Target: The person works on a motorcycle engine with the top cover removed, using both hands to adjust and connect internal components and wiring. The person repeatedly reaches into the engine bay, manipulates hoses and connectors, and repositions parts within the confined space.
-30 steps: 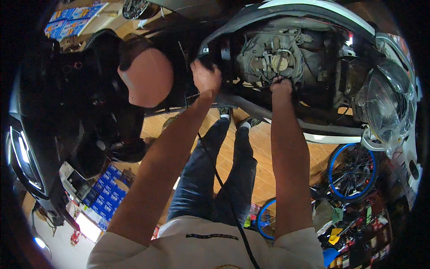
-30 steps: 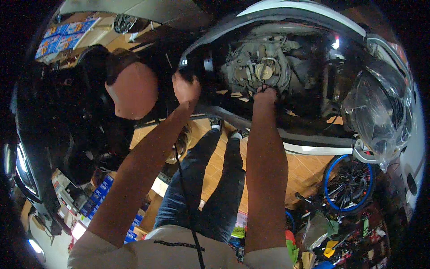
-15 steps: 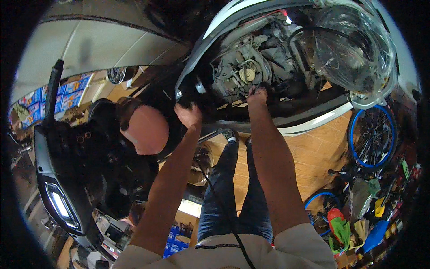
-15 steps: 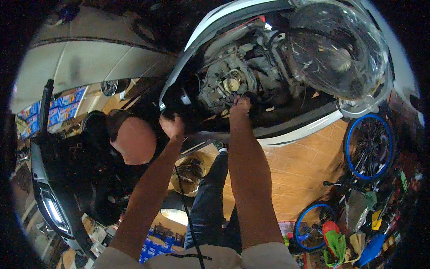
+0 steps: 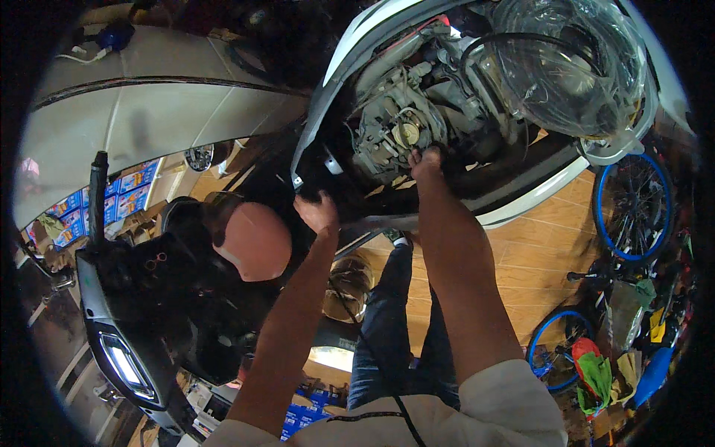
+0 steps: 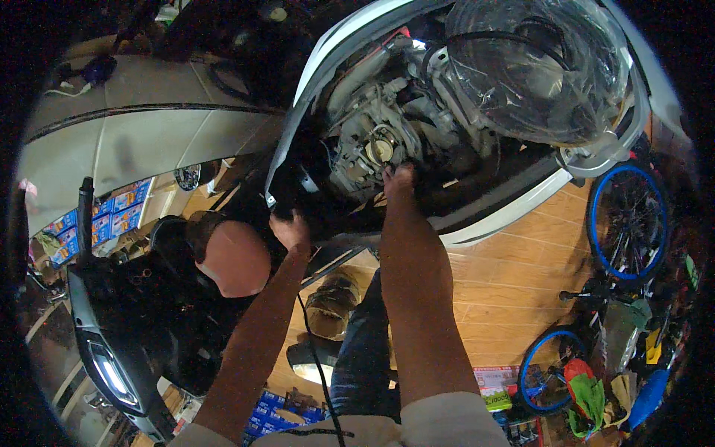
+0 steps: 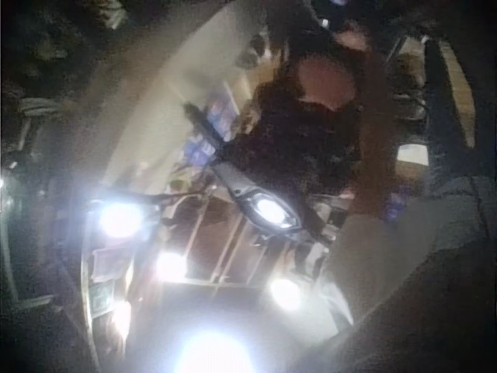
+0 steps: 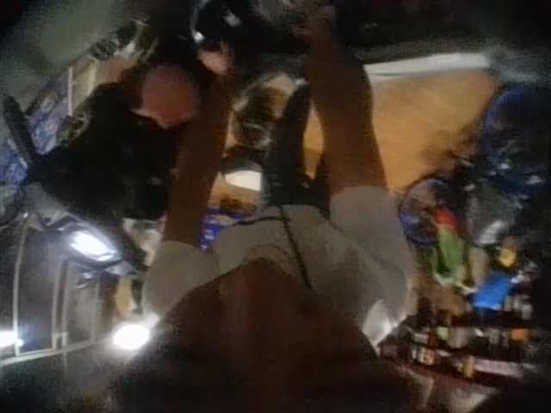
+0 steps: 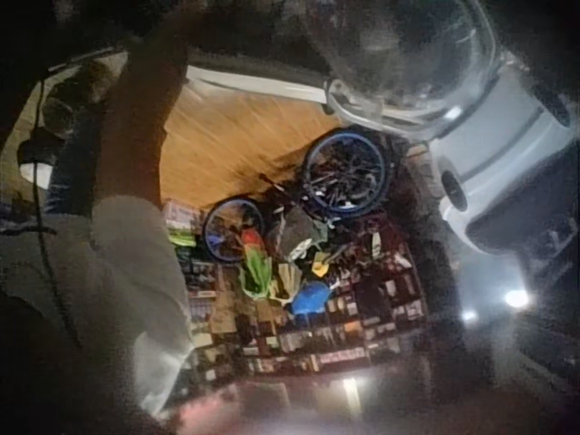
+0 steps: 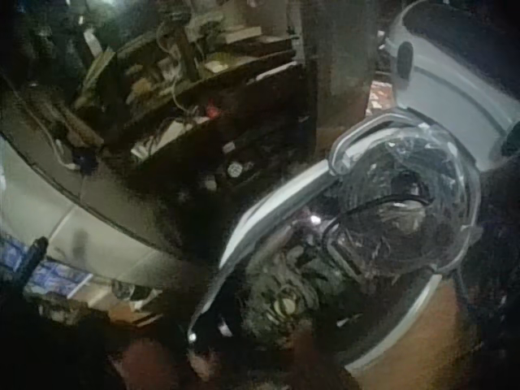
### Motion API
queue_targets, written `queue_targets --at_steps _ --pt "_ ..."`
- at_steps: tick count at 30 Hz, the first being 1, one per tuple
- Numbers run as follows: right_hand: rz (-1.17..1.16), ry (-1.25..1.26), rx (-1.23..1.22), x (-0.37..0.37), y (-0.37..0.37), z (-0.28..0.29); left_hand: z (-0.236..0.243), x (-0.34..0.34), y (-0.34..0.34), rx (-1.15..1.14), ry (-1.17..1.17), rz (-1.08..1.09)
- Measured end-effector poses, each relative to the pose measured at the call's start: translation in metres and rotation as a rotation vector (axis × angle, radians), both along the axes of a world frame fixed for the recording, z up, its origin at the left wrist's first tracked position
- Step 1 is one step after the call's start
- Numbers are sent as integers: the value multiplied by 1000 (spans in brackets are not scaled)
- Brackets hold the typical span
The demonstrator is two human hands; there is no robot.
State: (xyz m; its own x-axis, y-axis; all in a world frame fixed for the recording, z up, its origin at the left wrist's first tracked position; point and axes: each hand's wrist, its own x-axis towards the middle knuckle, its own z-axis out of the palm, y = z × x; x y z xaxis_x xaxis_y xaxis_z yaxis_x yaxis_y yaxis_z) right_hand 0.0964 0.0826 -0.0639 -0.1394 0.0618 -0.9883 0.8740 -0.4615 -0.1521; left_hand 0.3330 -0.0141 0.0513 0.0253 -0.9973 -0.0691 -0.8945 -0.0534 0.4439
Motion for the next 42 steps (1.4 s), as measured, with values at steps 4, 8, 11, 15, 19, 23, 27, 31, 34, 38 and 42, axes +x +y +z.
queue_targets --at_steps 4,8,11,15,19,23,27,31,34,38,42 --pt "132 -8 -88 -3 0 -9 -1 1 0 -50 -16 -78" --pt "143 -38 -144 -8 -2 -3 1 0 2 -31 5 -27" --pt "149 -49 -117 -11 -4 6 0 -1 2 -4 35 24" --pt "50 -79 -114 -9 -6 9 -1 0 0 11 45 4" --pt "-94 61 -129 1 -12 -5 1 1 -1 21 31 -17" --pt "-185 -17 -57 7 -13 -27 3 0 1 31 48 27" --pt "-162 -15 -97 7 -6 -33 3 -1 -2 16 35 14" --pt "-131 -7 -130 8 -1 -28 4 1 -3 61 -23 4" --pt "-136 4 -139 10 0 -35 5 0 -3 57 13 2" --pt "-151 34 -143 11 2 -66 7 -2 -3 55 6 20" --pt "-133 60 -170 10 6 -86 6 -1 -2 59 57 -1"
